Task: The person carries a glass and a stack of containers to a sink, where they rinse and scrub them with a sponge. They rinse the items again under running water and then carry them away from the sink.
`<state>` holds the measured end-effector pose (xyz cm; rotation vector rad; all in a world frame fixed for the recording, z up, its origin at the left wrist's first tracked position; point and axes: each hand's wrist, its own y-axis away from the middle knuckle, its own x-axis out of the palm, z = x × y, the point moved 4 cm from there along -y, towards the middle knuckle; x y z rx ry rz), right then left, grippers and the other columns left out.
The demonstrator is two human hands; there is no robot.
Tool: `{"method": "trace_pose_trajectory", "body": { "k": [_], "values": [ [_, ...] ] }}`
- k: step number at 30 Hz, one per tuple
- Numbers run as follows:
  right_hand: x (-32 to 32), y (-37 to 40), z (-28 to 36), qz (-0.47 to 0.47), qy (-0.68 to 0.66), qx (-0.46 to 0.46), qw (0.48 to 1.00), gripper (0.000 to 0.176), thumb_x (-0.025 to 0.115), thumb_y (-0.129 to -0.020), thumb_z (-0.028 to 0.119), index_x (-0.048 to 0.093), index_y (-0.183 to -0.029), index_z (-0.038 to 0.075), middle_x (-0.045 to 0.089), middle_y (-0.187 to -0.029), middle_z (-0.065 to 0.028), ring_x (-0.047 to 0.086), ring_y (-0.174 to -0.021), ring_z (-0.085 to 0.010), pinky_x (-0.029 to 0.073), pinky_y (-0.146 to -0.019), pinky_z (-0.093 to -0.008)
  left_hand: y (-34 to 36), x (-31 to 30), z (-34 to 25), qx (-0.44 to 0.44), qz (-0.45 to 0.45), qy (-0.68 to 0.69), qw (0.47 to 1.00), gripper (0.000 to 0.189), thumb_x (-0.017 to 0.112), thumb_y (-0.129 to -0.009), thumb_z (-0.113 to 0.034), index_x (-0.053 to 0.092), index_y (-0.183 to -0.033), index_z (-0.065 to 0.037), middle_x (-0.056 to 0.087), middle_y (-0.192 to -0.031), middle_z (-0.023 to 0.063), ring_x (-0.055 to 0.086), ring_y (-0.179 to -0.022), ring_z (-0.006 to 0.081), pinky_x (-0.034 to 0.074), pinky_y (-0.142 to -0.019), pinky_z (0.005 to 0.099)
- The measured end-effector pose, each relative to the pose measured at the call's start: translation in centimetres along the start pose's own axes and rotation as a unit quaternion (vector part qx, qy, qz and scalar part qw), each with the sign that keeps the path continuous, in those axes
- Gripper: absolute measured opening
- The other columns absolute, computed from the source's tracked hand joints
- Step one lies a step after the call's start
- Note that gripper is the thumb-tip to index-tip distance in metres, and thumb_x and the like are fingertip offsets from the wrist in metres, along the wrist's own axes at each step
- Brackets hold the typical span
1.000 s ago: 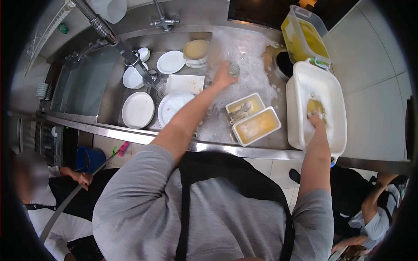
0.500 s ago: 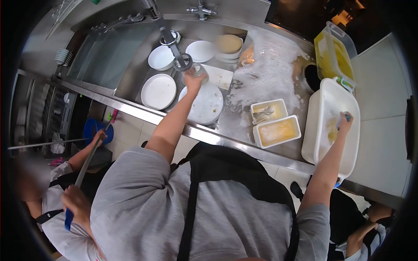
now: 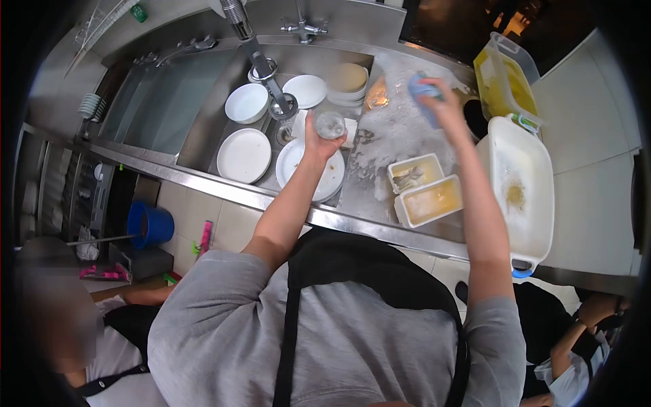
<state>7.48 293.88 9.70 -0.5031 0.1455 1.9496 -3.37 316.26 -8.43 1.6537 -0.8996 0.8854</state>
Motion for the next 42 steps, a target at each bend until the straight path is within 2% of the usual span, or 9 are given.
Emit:
{"method": "trace_pose_trajectory", "body": {
  "k": [5, 7, 10, 13, 20, 30, 33, 35, 42],
  "values": [
    [11.0, 2.7, 2.2, 0.082, 0.125, -0.278, 0.949, 0.028, 0.060, -0.072, 0.018, 0.057, -0.099, 0.014, 0.054, -0.109, -0.0084, 0.050, -0.103, -0.0228, 0.036, -0.089, -0.0315, 3.0, 4.9, 2.8, -0.060, 0.036, -0.072, 0.995, 0.063, 0.046, -0.072, -0.063, 0.043, -0.114, -0.016, 0.047, -0.112, 0.0099, 0.042, -0.106, 0.0288, 0.035, -0.087, 0.0492],
    [13.3, 5.0, 5.1, 0.116, 0.331, -0.411, 0.841, 0.031, 0.063, -0.069, 0.019, 0.057, -0.099, 0.012, 0.052, -0.113, -0.0101, 0.048, -0.106, -0.0257, 0.036, -0.090, -0.0353, -0.2, 3.1, 3.3, -0.069, 0.161, -0.055, 0.983, 0.063, 0.046, -0.072, -0.063, 0.044, -0.114, -0.017, 0.048, -0.112, 0.0093, 0.044, -0.105, 0.0296, 0.035, -0.087, 0.0509],
    [13.7, -0.2, 0.8, 0.073, 0.183, -0.294, 0.935, 0.033, 0.065, -0.068, 0.022, 0.058, -0.099, 0.012, 0.056, -0.107, -0.0094, 0.051, -0.102, -0.0238, 0.038, -0.087, -0.0330, 1.1, 4.3, 3.9, -0.135, 0.047, -0.085, 0.986, 0.050, 0.043, -0.074, -0.059, 0.049, -0.106, -0.021, 0.053, -0.102, 0.0057, 0.053, -0.091, 0.0274, 0.044, -0.066, 0.0410],
    [13.7, -2.6, -1.1, 0.137, 0.090, -0.050, 0.985, 0.035, 0.066, -0.068, 0.025, 0.057, -0.099, 0.011, 0.059, -0.099, -0.0088, 0.055, -0.095, -0.0214, 0.041, -0.081, -0.0305, 1.8, 5.4, 3.9, -0.158, 0.091, -0.125, 0.975, 0.046, 0.049, -0.077, -0.052, 0.051, -0.105, -0.016, 0.055, -0.099, 0.0036, 0.051, -0.092, 0.0184, 0.044, -0.075, 0.0376],
    [11.6, -6.0, -3.9, -0.052, 0.094, 0.092, 0.990, 0.042, 0.063, -0.071, 0.042, 0.061, -0.086, 0.004, 0.062, -0.081, -0.0143, 0.060, -0.078, -0.0253, 0.045, -0.070, -0.0322, 4.2, 7.6, 4.7, -0.077, 0.092, -0.049, 0.991, 0.032, 0.048, -0.081, -0.040, 0.051, -0.102, -0.017, 0.053, -0.098, 0.0017, 0.048, -0.091, 0.0180, 0.042, -0.076, 0.0372],
    [11.2, -2.2, -0.1, -0.032, 0.247, -0.118, 0.961, 0.047, 0.058, -0.072, 0.049, 0.059, -0.083, 0.004, 0.059, -0.072, -0.0197, 0.058, -0.075, -0.0325, 0.044, -0.065, -0.0382, 2.4, 6.6, 5.0, -0.043, 0.103, -0.109, 0.988, 0.034, 0.045, -0.083, -0.038, 0.047, -0.111, -0.018, 0.049, -0.111, 0.0014, 0.044, -0.102, 0.0174, 0.038, -0.085, 0.0390],
    [10.5, -1.3, -0.2, -0.085, 0.188, -0.015, 0.978, 0.045, 0.058, -0.071, 0.050, 0.059, -0.078, 0.006, 0.058, -0.070, -0.0208, 0.056, -0.081, -0.0328, 0.040, -0.073, -0.0401, 2.5, 6.5, 5.0, -0.013, 0.071, -0.112, 0.991, 0.033, 0.054, -0.078, -0.043, 0.049, -0.101, -0.020, 0.054, -0.100, 0.0012, 0.052, -0.084, 0.0196, 0.039, -0.055, 0.0280],
    [10.5, -1.3, -1.6, -0.060, 0.177, -0.064, 0.980, 0.046, 0.060, -0.068, 0.050, 0.061, -0.085, 0.008, 0.059, -0.081, -0.0226, 0.052, -0.095, -0.0322, 0.027, -0.089, -0.0490, 1.9, 5.9, 4.7, -0.008, 0.090, -0.135, 0.987, 0.035, 0.056, -0.076, -0.043, 0.049, -0.101, -0.019, 0.055, -0.097, 0.0003, 0.053, -0.082, 0.0174, 0.040, -0.055, 0.0283],
    [10.2, 2.3, -2.8, 0.071, 0.327, -0.275, 0.901, 0.052, 0.062, -0.064, 0.051, 0.062, -0.099, 0.012, 0.053, -0.110, -0.0195, 0.035, -0.116, -0.0319, -0.006, -0.088, -0.0644, 2.1, 7.1, 1.3, 0.004, 0.024, -0.271, 0.962, 0.037, 0.061, -0.073, -0.037, 0.050, -0.097, -0.011, 0.057, -0.086, 0.0016, 0.054, -0.073, 0.0126, 0.039, -0.046, 0.0268]
  ]
}}
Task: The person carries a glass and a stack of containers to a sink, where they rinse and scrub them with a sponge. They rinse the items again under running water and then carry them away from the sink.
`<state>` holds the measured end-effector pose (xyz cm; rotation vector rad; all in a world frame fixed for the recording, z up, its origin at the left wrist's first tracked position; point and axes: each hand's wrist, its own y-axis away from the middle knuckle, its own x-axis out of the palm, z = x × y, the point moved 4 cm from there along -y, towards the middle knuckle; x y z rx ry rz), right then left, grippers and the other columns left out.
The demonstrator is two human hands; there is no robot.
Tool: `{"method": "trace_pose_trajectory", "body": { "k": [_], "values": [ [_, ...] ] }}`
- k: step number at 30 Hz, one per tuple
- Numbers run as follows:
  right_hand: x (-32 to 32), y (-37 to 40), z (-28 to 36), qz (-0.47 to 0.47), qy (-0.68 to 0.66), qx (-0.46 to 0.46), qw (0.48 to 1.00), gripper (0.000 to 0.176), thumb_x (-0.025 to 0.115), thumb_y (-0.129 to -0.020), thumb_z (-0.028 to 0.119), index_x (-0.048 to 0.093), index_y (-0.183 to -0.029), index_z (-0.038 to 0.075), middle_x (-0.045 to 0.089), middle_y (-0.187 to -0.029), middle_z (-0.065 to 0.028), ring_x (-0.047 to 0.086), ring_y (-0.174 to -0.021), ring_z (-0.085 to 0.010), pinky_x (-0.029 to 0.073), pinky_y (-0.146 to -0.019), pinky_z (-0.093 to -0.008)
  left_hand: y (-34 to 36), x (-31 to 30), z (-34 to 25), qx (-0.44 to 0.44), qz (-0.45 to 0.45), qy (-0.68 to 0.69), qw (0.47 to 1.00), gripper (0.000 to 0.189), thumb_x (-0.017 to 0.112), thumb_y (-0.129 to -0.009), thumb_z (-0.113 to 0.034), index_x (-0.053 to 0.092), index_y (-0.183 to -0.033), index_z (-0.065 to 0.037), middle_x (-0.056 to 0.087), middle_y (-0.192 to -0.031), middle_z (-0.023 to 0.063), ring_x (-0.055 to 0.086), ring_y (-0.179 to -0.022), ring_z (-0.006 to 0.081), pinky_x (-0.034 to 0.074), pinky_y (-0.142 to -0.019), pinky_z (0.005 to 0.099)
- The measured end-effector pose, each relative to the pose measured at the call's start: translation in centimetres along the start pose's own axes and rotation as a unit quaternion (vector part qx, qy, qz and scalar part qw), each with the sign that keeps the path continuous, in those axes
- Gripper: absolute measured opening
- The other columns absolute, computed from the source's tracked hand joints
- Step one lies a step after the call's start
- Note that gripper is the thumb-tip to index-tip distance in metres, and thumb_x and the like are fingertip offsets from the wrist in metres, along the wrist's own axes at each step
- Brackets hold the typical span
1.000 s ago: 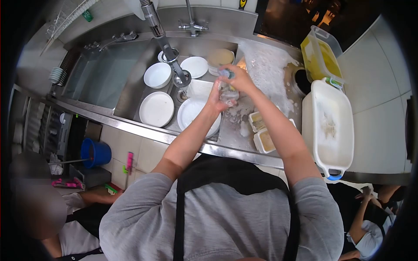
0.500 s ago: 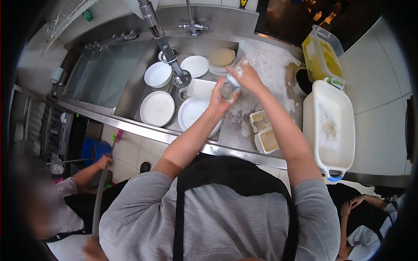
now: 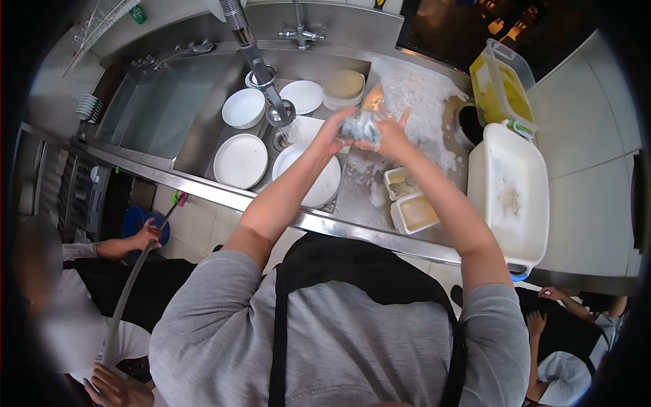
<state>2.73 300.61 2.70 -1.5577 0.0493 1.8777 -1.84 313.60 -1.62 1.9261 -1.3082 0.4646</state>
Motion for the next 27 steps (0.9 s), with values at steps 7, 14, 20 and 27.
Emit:
{"method": "trace_pose_trajectory", "body": {
  "k": [7, 14, 20, 27],
  "values": [
    [2.6, -0.4, 0.4, 0.058, -0.475, 0.266, 0.837, 0.040, 0.064, -0.069, 0.034, 0.060, -0.098, 0.008, 0.055, -0.106, -0.0157, 0.052, -0.098, -0.0290, 0.004, -0.094, -0.0591, -2.3, 1.2, -1.8, 0.093, 0.091, -0.229, 0.965, 0.038, 0.062, -0.071, -0.034, 0.050, -0.099, -0.012, 0.054, -0.078, 0.0005, 0.051, -0.058, 0.0087, 0.030, -0.033, 0.0222],
    [0.0, -0.9, 1.4, -0.039, 0.153, -0.061, 0.986, 0.029, 0.063, -0.069, 0.014, 0.058, -0.095, 0.003, 0.060, -0.091, -0.0076, 0.055, -0.090, -0.0199, 0.038, -0.083, -0.0327, -5.4, 1.0, -1.9, -0.134, 0.090, -0.300, 0.940, 0.028, 0.056, -0.074, -0.035, 0.052, -0.096, -0.017, 0.054, -0.083, -0.0015, 0.051, -0.067, 0.0071, 0.033, -0.038, 0.0215],
    [6.2, -1.3, -3.1, -0.134, -0.372, 0.314, 0.863, 0.022, 0.062, -0.067, 0.011, 0.061, -0.089, 0.006, 0.060, -0.089, -0.0117, 0.056, -0.089, -0.0303, 0.018, -0.091, -0.0628, -8.7, 1.6, -0.8, -0.016, 0.111, -0.275, 0.955, 0.032, 0.051, -0.074, -0.043, 0.054, -0.095, -0.019, 0.054, -0.082, -0.0033, 0.050, -0.069, 0.0079, 0.039, -0.045, 0.0254],
    [3.5, -0.8, -2.6, 0.013, -0.031, 0.237, 0.971, 0.031, 0.068, -0.064, 0.018, 0.060, -0.091, 0.005, 0.060, -0.088, -0.0093, 0.057, -0.085, -0.0227, 0.040, -0.083, -0.0399, -10.0, 0.7, 0.2, -0.084, 0.068, -0.196, 0.975, 0.027, 0.052, -0.073, -0.039, 0.054, -0.091, -0.019, 0.055, -0.081, -0.0014, 0.054, -0.072, 0.0107, 0.044, -0.051, 0.0312]
  ]
}}
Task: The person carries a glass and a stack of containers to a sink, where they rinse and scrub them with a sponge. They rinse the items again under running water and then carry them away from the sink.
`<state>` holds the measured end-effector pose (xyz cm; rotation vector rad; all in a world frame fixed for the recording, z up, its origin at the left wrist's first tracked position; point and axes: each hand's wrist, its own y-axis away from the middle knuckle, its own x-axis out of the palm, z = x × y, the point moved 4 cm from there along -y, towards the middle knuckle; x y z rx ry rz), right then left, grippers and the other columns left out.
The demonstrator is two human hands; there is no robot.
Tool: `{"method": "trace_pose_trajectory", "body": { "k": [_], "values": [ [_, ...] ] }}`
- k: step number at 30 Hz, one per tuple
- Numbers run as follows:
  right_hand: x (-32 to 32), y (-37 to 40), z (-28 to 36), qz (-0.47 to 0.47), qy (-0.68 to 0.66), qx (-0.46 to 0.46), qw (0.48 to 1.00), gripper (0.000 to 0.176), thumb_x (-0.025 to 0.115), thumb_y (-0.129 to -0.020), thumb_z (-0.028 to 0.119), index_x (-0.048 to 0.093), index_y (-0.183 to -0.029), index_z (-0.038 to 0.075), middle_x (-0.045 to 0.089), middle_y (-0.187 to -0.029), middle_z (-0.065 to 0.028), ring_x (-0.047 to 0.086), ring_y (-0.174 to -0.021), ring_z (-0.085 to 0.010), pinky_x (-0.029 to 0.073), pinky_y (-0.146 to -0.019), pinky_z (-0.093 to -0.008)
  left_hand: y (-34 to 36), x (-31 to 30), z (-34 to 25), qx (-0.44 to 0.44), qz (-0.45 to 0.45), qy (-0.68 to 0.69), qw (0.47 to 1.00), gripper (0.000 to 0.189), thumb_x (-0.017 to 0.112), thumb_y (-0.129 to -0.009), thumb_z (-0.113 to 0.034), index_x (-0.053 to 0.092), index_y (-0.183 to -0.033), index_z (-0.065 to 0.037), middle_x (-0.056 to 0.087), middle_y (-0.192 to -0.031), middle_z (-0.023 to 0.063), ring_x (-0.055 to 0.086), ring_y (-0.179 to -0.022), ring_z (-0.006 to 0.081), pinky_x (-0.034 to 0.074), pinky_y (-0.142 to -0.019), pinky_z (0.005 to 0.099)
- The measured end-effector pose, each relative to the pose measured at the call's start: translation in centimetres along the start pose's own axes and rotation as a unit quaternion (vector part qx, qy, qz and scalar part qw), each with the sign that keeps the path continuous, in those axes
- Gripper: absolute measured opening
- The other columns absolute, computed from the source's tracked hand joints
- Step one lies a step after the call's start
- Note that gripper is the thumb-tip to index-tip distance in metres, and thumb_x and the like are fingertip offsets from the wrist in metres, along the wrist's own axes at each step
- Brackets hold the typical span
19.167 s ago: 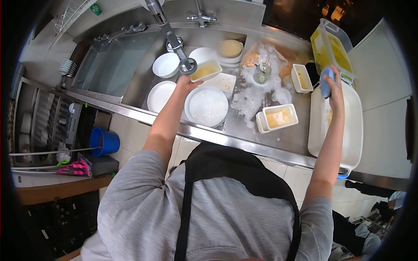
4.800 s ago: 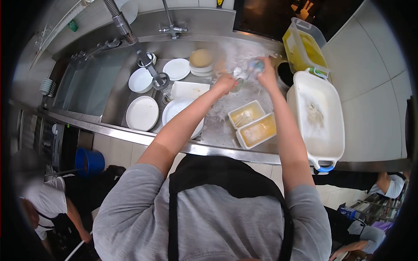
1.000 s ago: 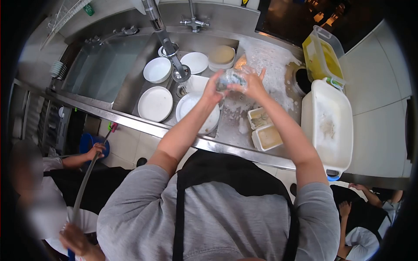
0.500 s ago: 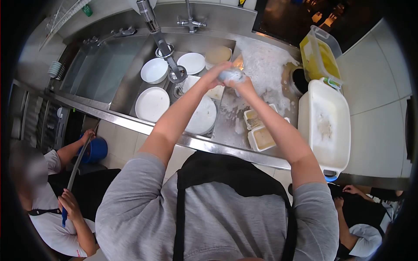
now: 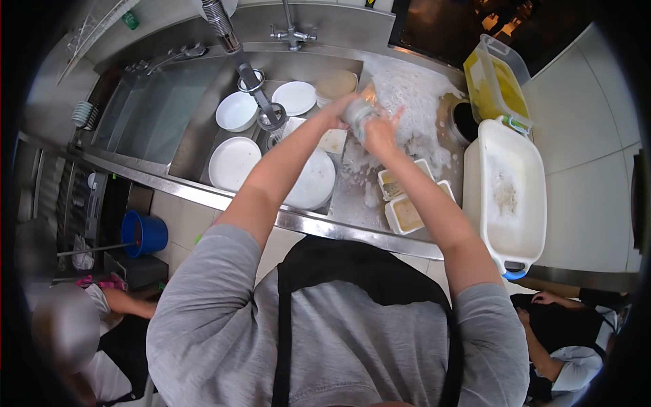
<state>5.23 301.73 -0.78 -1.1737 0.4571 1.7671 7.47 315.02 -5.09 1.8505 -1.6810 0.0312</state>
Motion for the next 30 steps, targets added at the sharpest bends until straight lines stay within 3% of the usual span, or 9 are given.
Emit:
{"method": "trace_pose_trajectory", "body": {
  "k": [3, 5, 9, 11, 17, 25, 26, 28, 30],
  "values": [
    [0.8, 0.5, 0.7, -0.055, 0.260, -0.220, 0.939, 0.034, 0.069, -0.065, 0.022, 0.060, -0.093, 0.005, 0.060, -0.087, -0.0084, 0.057, -0.082, -0.0188, 0.044, -0.069, -0.0275, -0.7, -0.3, 0.3, -0.083, 0.016, -0.190, 0.978, 0.027, 0.054, -0.073, -0.036, 0.053, -0.094, -0.019, 0.055, -0.084, 0.0001, 0.055, -0.075, 0.0118, 0.046, -0.054, 0.0315],
    [6.2, -2.3, -5.1, -0.052, -0.230, 0.100, 0.967, 0.031, 0.068, -0.069, 0.023, 0.060, -0.092, 0.003, 0.060, -0.088, -0.0095, 0.057, -0.082, -0.0201, 0.044, -0.070, -0.0286, 0.8, 1.1, -0.7, 0.029, -0.006, -0.084, 0.996, 0.028, 0.053, -0.075, -0.036, 0.052, -0.096, -0.018, 0.055, -0.087, 0.0004, 0.054, -0.082, 0.0137, 0.047, -0.058, 0.0336],
    [-2.1, -2.0, -1.8, 0.113, -0.576, 0.191, 0.787, 0.040, 0.068, -0.069, 0.031, 0.058, -0.091, -0.001, 0.061, -0.087, -0.0111, 0.057, -0.081, -0.0197, 0.044, -0.068, -0.0292, 4.0, 2.0, -1.3, 0.197, -0.031, -0.056, 0.978, 0.031, 0.053, -0.077, -0.034, 0.049, -0.103, -0.015, 0.056, -0.089, 0.0028, 0.055, -0.086, 0.0200, 0.049, -0.067, 0.0377],
    [-6.0, -1.6, -1.2, 0.098, -0.370, 0.174, 0.907, 0.044, 0.059, -0.075, 0.034, 0.055, -0.097, -0.004, 0.059, -0.089, -0.0191, 0.059, -0.080, -0.0305, 0.047, -0.063, -0.0358, 6.8, 3.6, -1.2, 0.130, 0.075, 0.037, 0.988, 0.036, 0.054, -0.079, -0.031, 0.047, -0.109, -0.011, 0.056, -0.091, 0.0071, 0.057, -0.084, 0.0251, 0.048, -0.069, 0.0411],
    [-5.5, -2.3, -3.5, -0.058, -0.279, 0.208, 0.936, 0.057, 0.061, -0.071, 0.043, 0.054, -0.097, -0.008, 0.058, -0.095, -0.0219, 0.056, -0.089, -0.0314, 0.043, -0.077, -0.0346, 8.1, 6.6, 1.2, -0.071, 0.299, 0.102, 0.946, 0.048, 0.058, -0.077, -0.026, 0.040, -0.116, -0.006, 0.050, -0.110, 0.0125, 0.055, -0.092, 0.0292, 0.045, -0.077, 0.0427],
    [-16.3, -2.0, -13.6, -0.159, -0.286, 0.253, 0.910, 0.064, 0.056, -0.074, 0.050, 0.054, -0.101, -0.009, 0.058, -0.094, -0.0216, 0.056, -0.090, -0.0273, 0.042, -0.079, -0.0355, 10.5, 6.9, 3.3, 0.022, 0.189, -0.008, 0.982, 0.053, 0.063, -0.072, -0.022, 0.040, -0.117, -0.007, 0.050, -0.108, 0.0136, 0.051, -0.097, 0.0319, 0.043, -0.083, 0.0467],
    [-20.6, 1.1, -11.5, -0.301, -0.190, 0.188, 0.915, 0.064, 0.053, -0.076, 0.050, 0.056, -0.097, -0.010, 0.060, -0.087, -0.0214, 0.057, -0.083, -0.0271, 0.043, -0.073, -0.0365, 10.6, 5.3, 4.2, 0.016, 0.165, 0.031, 0.986, 0.054, 0.065, -0.070, -0.023, 0.041, -0.116, -0.008, 0.050, -0.108, 0.0136, 0.050, -0.099, 0.0318, 0.043, -0.083, 0.0478],
    [-23.3, 0.8, -26.6, -0.221, 0.151, 0.194, 0.944, 0.060, 0.051, -0.074, 0.054, 0.058, -0.101, 0.001, 0.059, -0.096, -0.0205, 0.057, -0.086, -0.0345, 0.043, -0.077, -0.0386, 10.5, 0.2, 6.2, -0.030, 0.112, 0.088, 0.989, 0.056, 0.067, -0.068, -0.025, 0.041, -0.116, -0.010, 0.050, -0.109, 0.0129, 0.049, -0.099, 0.0316, 0.043, -0.082, 0.0485],
    [-27.4, 6.2, -24.9, -0.268, 0.182, 0.242, 0.914, 0.056, 0.051, -0.074, 0.055, 0.061, -0.097, 0.005, 0.060, -0.089, -0.0203, 0.057, -0.084, -0.0355, 0.044, -0.074, -0.0420, 10.8, -4.7, 8.3, -0.075, 0.054, 0.152, 0.984, 0.058, 0.068, -0.066, -0.027, 0.041, -0.116, -0.011, 0.049, -0.109, 0.0121, 0.049, -0.100, 0.0315, 0.043, -0.081, 0.0493]
  ]
}}
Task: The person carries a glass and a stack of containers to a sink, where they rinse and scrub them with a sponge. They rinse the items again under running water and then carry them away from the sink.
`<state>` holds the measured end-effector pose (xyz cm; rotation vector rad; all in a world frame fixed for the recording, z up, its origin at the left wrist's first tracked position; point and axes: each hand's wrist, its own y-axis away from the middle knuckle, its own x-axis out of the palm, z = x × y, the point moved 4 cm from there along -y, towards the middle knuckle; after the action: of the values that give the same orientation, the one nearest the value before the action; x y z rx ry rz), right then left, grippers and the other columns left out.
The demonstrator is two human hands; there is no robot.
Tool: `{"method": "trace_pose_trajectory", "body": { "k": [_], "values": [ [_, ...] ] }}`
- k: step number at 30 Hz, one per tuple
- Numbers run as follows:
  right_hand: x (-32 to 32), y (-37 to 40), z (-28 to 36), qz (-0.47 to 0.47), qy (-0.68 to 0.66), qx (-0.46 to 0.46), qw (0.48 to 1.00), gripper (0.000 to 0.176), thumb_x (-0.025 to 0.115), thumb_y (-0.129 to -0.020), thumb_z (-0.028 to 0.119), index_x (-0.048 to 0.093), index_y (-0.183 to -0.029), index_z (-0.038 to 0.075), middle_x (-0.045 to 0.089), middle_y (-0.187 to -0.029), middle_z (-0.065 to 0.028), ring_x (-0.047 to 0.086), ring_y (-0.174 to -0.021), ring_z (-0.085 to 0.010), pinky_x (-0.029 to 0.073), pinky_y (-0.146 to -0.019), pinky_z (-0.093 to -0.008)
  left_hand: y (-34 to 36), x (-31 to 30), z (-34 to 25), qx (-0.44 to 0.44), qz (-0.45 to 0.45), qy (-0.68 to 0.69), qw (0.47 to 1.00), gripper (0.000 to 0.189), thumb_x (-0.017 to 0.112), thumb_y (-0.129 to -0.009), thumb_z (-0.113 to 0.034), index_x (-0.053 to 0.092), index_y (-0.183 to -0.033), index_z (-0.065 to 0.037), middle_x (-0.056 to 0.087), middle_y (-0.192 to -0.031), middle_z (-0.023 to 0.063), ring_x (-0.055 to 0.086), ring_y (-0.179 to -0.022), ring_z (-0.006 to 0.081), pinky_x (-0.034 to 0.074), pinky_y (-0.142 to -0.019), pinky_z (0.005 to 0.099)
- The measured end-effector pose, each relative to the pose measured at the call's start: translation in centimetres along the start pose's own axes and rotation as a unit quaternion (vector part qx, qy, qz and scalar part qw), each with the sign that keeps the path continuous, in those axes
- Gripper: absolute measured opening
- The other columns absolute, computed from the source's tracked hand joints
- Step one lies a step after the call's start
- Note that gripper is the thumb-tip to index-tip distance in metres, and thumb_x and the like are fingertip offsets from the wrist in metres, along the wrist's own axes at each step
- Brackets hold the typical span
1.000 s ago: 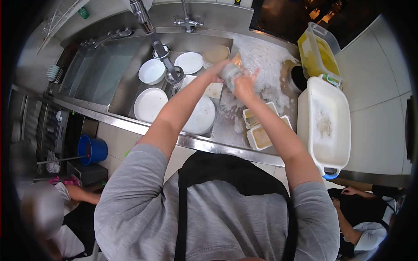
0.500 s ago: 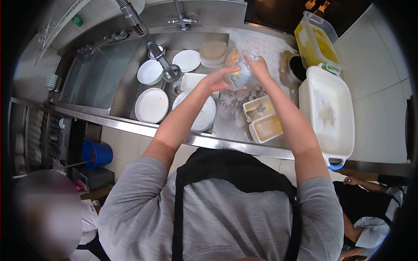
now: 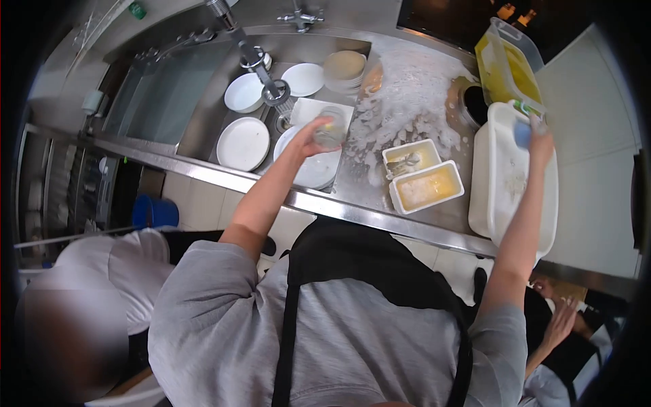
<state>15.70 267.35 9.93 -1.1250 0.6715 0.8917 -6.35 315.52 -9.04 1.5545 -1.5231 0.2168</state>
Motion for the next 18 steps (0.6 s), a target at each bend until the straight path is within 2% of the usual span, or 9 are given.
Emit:
{"method": "trace_pose_trajectory", "body": {
  "k": [4, 6, 8, 10, 12, 14, 15, 16, 18],
  "values": [
    [2.7, 0.9, -5.8, 0.143, 0.174, -0.010, 0.974, 0.061, 0.056, -0.070, 0.055, 0.058, -0.102, 0.003, 0.058, -0.091, -0.0230, 0.056, -0.087, -0.0351, 0.044, -0.076, -0.0406, 1.5, -9.5, -1.0, 0.001, -0.227, 0.038, 0.973, 0.057, 0.070, -0.062, -0.029, 0.045, -0.111, -0.013, 0.051, -0.103, 0.0116, 0.051, -0.095, 0.0312, 0.044, -0.076, 0.0507],
    [5.7, 1.1, -6.2, 0.184, 0.183, -0.171, 0.950, 0.058, 0.063, -0.068, 0.047, 0.056, -0.104, 0.002, 0.055, -0.100, -0.0234, 0.052, -0.096, -0.0325, 0.041, -0.081, -0.0395, 2.8, -11.8, -1.9, -0.003, -0.295, 0.017, 0.955, 0.056, 0.071, -0.061, -0.028, 0.046, -0.109, -0.013, 0.052, -0.101, 0.0116, 0.052, -0.093, 0.0311, 0.044, -0.074, 0.0516],
    [4.6, 1.3, 1.1, 0.162, 0.027, -0.233, 0.958, 0.046, 0.065, -0.069, 0.032, 0.056, -0.102, 0.000, 0.054, -0.104, -0.0209, 0.051, -0.097, -0.0316, 0.040, -0.082, -0.0382, 5.1, -13.3, -3.8, 0.039, -0.426, -0.067, 0.902, 0.055, 0.071, -0.060, -0.026, 0.047, -0.107, -0.013, 0.052, -0.101, 0.0109, 0.053, -0.091, 0.0304, 0.043, -0.073, 0.0536],
    [2.0, 3.3, 11.3, 0.165, -0.152, -0.277, 0.934, 0.034, 0.061, -0.072, 0.021, 0.057, -0.099, 0.001, 0.056, -0.098, -0.0188, 0.053, -0.091, -0.0330, 0.040, -0.080, -0.0366, 4.8, -15.2, -5.3, 0.037, -0.425, -0.062, 0.902, 0.055, 0.071, -0.059, -0.025, 0.047, -0.107, -0.013, 0.052, -0.102, 0.0103, 0.052, -0.092, 0.0303, 0.042, -0.072, 0.0545],
    [3.4, 6.3, 20.1, 0.227, -0.187, -0.313, 0.903, 0.027, 0.054, -0.073, 0.012, 0.058, -0.097, 0.001, 0.057, -0.096, -0.0191, 0.054, -0.089, -0.0321, 0.042, -0.078, -0.0342, 3.6, -16.3, -6.4, 0.069, -0.420, -0.012, 0.905, 0.052, 0.070, -0.061, -0.025, 0.047, -0.105, -0.012, 0.052, -0.102, 0.0103, 0.052, -0.091, 0.0310, 0.042, -0.072, 0.0539],
    [7.7, 11.1, 28.4, 0.292, -0.289, -0.409, 0.815, 0.028, 0.048, -0.073, 0.005, 0.058, -0.100, 0.002, 0.058, -0.095, -0.0177, 0.057, -0.085, -0.0295, 0.044, -0.074, -0.0344, 2.0, -16.7, -6.9, 0.078, -0.369, 0.008, 0.926, 0.046, 0.067, -0.063, -0.026, 0.048, -0.103, -0.012, 0.053, -0.100, 0.0106, 0.053, -0.090, 0.0314, 0.042, -0.072, 0.0534],
    [9.3, 14.8, 32.0, 0.403, -0.320, -0.309, 0.800, 0.021, 0.050, -0.073, 0.002, 0.062, -0.090, 0.002, 0.060, -0.091, -0.0178, 0.057, -0.086, -0.0281, 0.043, -0.076, -0.0318, 0.8, -17.4, -7.0, 0.073, -0.354, 0.036, 0.932, 0.043, 0.065, -0.065, -0.026, 0.049, -0.102, -0.012, 0.053, -0.100, 0.0107, 0.052, -0.090, 0.0315, 0.042, -0.072, 0.0534],
    [11.0, 18.1, 34.7, 0.317, -0.277, -0.381, 0.823, 0.022, 0.051, -0.071, 0.001, 0.063, -0.090, 0.005, 0.061, -0.086, -0.0177, 0.058, -0.081, -0.0278, 0.044, -0.073, -0.0319, -0.6, -18.3, -7.0, 0.066, -0.340, 0.062, 0.936, 0.039, 0.063, -0.067, -0.026, 0.049, -0.101, -0.012, 0.053, -0.100, 0.0108, 0.052, -0.090, 0.0316, 0.043, -0.072, 0.0534],
    [14.4, 23.5, 39.6, 0.362, -0.294, -0.426, 0.775, 0.025, 0.054, -0.067, 0.002, 0.063, -0.090, 0.004, 0.061, -0.081, -0.0169, 0.060, -0.072, -0.0270, 0.046, -0.067, -0.0349, -2.2, -19.6, -6.9, 0.051, -0.377, 0.047, 0.924, 0.036, 0.059, -0.070, -0.026, 0.049, -0.102, -0.013, 0.052, -0.101, 0.0111, 0.051, -0.092, 0.0323, 0.043, -0.072, 0.0532]
  ]
}}
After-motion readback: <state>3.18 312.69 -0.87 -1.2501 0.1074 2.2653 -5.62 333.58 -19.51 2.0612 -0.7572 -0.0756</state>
